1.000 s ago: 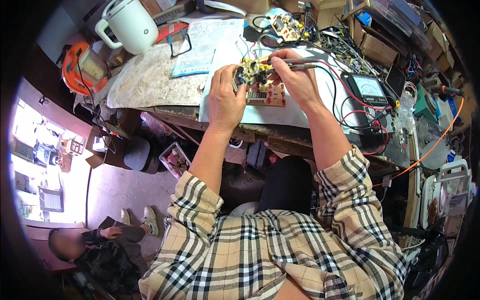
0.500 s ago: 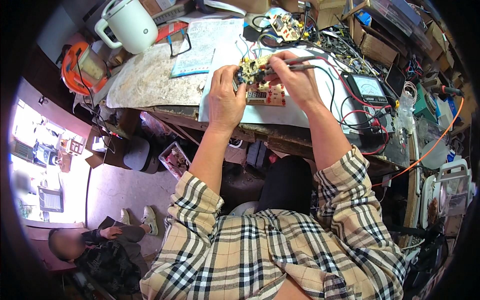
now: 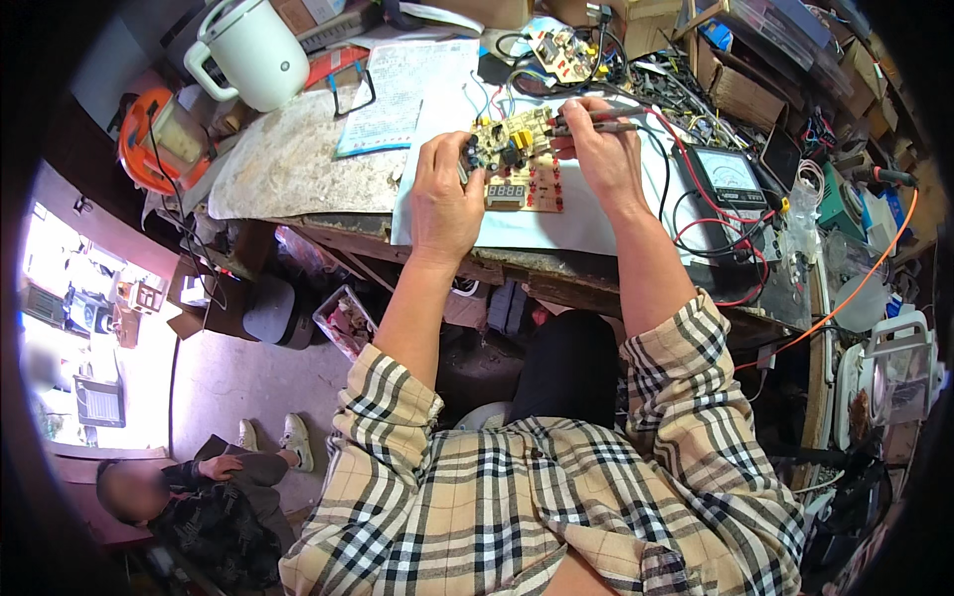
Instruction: The person tests a circuit board using a multimeter. They hold the board and apply the multimeter probes to various points on the board, checking for electrical continuity or voltage.
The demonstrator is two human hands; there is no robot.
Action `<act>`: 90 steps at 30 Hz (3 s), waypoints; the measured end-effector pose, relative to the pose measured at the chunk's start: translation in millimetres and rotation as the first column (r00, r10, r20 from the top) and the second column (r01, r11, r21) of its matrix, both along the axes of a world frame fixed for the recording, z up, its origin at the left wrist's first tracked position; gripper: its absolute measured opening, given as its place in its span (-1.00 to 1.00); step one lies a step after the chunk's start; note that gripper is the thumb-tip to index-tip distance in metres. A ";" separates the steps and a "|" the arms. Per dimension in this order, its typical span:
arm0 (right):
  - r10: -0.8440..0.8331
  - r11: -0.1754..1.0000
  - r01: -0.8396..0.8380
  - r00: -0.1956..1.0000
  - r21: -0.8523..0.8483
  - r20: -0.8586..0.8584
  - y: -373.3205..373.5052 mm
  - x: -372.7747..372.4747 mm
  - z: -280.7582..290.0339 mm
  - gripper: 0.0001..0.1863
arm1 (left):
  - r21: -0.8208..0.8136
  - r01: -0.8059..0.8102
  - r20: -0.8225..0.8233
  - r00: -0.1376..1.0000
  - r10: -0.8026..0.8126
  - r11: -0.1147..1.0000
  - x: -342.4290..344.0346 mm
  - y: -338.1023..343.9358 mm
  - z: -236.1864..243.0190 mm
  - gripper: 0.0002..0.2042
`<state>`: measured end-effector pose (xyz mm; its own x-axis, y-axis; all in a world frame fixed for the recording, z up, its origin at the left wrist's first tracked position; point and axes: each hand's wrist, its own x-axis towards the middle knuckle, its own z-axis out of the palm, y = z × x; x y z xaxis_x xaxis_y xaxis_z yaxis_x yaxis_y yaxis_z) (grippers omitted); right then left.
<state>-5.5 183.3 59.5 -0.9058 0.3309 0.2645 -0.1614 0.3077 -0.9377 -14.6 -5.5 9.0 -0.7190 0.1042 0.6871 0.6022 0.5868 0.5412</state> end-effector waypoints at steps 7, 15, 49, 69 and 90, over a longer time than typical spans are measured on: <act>0.024 0.999 -0.023 0.999 -0.035 0.028 -1.1 1.5 1.6 -0.68 | -0.055 -0.021 -0.020 1.000 0.020 0.998 -1.6 -0.6 -1.2 -0.55; -0.002 1.000 0.002 1.000 -0.004 0.017 -0.6 0.7 0.2 -0.68 | -0.055 -0.019 -0.023 1.000 0.018 0.998 -0.5 1.4 -0.3 -0.52; -0.045 0.903 0.010 0.996 -0.429 -0.071 -1.8 -12.9 -18.4 -0.80 | -0.100 0.034 -0.077 0.996 -0.042 0.994 1.5 5.1 1.5 -0.54; -0.072 0.951 0.044 0.994 -0.306 -0.081 -4.0 -6.3 -17.8 -0.80 | -0.126 0.044 -0.066 0.996 -0.052 0.991 4.2 6.5 3.9 -0.53; -0.060 0.946 0.041 0.997 -0.321 -0.051 1.4 -5.8 -9.0 -0.73 | -0.089 0.049 -0.059 0.997 -0.055 0.995 2.9 3.6 1.9 -0.53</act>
